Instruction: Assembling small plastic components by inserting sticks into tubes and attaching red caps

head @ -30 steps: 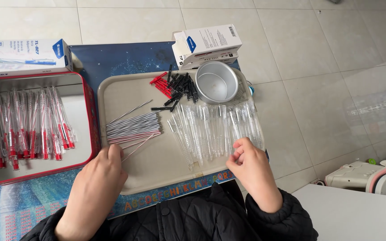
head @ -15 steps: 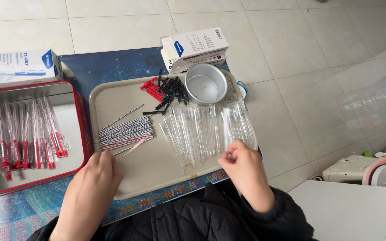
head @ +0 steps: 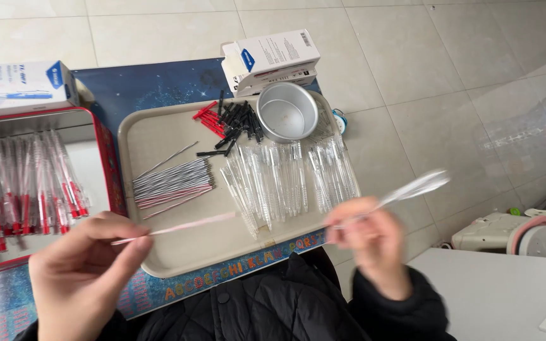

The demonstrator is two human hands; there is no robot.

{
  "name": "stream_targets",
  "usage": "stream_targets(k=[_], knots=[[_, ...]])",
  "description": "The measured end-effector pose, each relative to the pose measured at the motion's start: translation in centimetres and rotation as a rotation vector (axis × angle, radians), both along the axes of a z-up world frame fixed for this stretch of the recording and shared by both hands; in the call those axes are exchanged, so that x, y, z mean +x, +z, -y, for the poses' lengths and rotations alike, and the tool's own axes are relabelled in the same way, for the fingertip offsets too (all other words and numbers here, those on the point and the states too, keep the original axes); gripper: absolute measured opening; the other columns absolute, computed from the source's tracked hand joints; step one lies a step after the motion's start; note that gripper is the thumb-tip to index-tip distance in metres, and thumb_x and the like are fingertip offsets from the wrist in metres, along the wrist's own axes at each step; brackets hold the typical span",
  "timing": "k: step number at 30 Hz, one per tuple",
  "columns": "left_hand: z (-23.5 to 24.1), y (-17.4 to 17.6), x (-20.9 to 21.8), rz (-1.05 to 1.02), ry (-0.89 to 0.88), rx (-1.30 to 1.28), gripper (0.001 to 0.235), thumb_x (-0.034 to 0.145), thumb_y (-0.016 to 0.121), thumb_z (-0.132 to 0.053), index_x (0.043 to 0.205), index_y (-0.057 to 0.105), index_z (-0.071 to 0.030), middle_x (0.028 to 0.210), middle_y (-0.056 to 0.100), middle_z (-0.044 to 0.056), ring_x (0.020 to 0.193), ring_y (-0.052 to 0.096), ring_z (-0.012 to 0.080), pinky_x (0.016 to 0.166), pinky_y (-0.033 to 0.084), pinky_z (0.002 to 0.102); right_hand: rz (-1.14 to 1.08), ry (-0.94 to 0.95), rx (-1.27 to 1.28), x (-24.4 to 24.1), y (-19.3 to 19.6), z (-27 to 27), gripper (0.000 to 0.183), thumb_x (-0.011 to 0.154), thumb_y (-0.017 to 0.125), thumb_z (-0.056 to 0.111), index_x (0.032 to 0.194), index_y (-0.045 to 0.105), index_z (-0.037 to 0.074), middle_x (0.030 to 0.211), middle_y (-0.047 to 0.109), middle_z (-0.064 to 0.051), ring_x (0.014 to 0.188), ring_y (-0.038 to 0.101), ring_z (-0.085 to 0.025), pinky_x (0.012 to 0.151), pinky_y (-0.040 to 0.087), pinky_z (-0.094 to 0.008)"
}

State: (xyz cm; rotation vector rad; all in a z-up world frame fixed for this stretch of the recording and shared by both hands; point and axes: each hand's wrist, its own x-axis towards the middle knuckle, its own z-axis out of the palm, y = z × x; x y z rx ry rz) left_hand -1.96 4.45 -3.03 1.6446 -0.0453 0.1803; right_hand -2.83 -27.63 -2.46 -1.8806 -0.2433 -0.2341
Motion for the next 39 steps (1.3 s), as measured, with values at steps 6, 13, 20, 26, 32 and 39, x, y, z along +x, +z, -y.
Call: stream_targets(k=[6, 13, 20, 26, 32, 39], knots=[[-1.0, 1.7, 0.4, 0.131, -0.065, -0.523, 0.02, 0.09, 0.064, -0.021, 0.093, 0.065, -0.001, 0.073, 0.05, 0.008, 0.061, 0.045, 0.0117, 0.044, 0.035, 0.017, -0.007, 0.46, -0.262, 1.4, -2.3, -5.9, 0.024, 0.097, 0.047, 0.019, 0.108, 0.064, 0.007, 0.099, 0.069, -0.005, 0.087, 0.065, -0.02, 0.079, 0.048, -0.028], [1.0, 5.4, 0.5, 0.277, 0.356, -0.13, 0.017, 0.1, 0.049, -0.015, 0.097, 0.047, 0.001, 0.077, 0.061, 0.018, 0.055, 0.058, 0.0186, 0.054, 0.051, 0.023, -0.125, 0.656, -0.167, 1.1, -2.3, -7.6, 0.037, 0.102, 0.024, 0.028, 0.107, 0.051, 0.003, 0.102, 0.071, -0.003, 0.093, 0.061, -0.02, 0.084, 0.043, -0.031], [1.5, 5.9, 1.0, 0.294, 0.227, -0.128, 0.011, 0.095, 0.048, -0.005, 0.096, 0.051, 0.006, 0.078, 0.065, 0.02, 0.057, 0.064, 0.0204, 0.057, 0.056, 0.024, -0.077, 0.678, -0.035, 0.8, -3.0, -7.5, 0.032, 0.102, 0.028, 0.021, 0.108, 0.052, 0.001, 0.104, 0.07, -0.012, 0.095, 0.067, -0.026, 0.097, 0.033, -0.039], [1.7, 6.1, 1.0, 0.289, 0.15, -0.142, 0.009, 0.094, 0.05, -0.003, 0.095, 0.052, 0.005, 0.078, 0.065, 0.019, 0.058, 0.065, 0.0191, 0.059, 0.057, 0.023, -0.094, 0.673, -0.054, 0.8, -2.7, -7.7, 0.037, 0.102, 0.027, 0.025, 0.104, 0.055, 0.001, 0.103, 0.071, -0.01, 0.093, 0.069, -0.024, 0.104, 0.029, -0.044], [2.1, 6.0, 1.4, 0.291, -0.001, -0.058, 0.008, 0.091, 0.053, -0.002, 0.095, 0.056, 0.004, 0.079, 0.068, 0.015, 0.061, 0.068, 0.0163, 0.061, 0.059, 0.021, -0.094, 0.665, -0.116, 0.9, -2.4, -7.6, 0.04, 0.102, 0.026, 0.029, 0.107, 0.054, 0.0, 0.105, 0.069, -0.009, 0.094, 0.059, -0.023, 0.101, 0.031, -0.041], [4.9, 4.4, 2.4, 0.523, -0.187, 0.296, 0.006, 0.089, 0.062, -0.004, 0.094, 0.063, -0.005, 0.089, 0.069, 0.004, 0.076, 0.067, 0.0162, 0.075, 0.052, 0.026, -0.071, 0.504, -0.108, 1.0, -2.9, -6.8, 0.029, 0.098, 0.043, 0.016, 0.124, 0.049, 0.005, 0.096, 0.066, -0.011, 0.087, 0.067, -0.02, 0.08, 0.054, -0.03]])
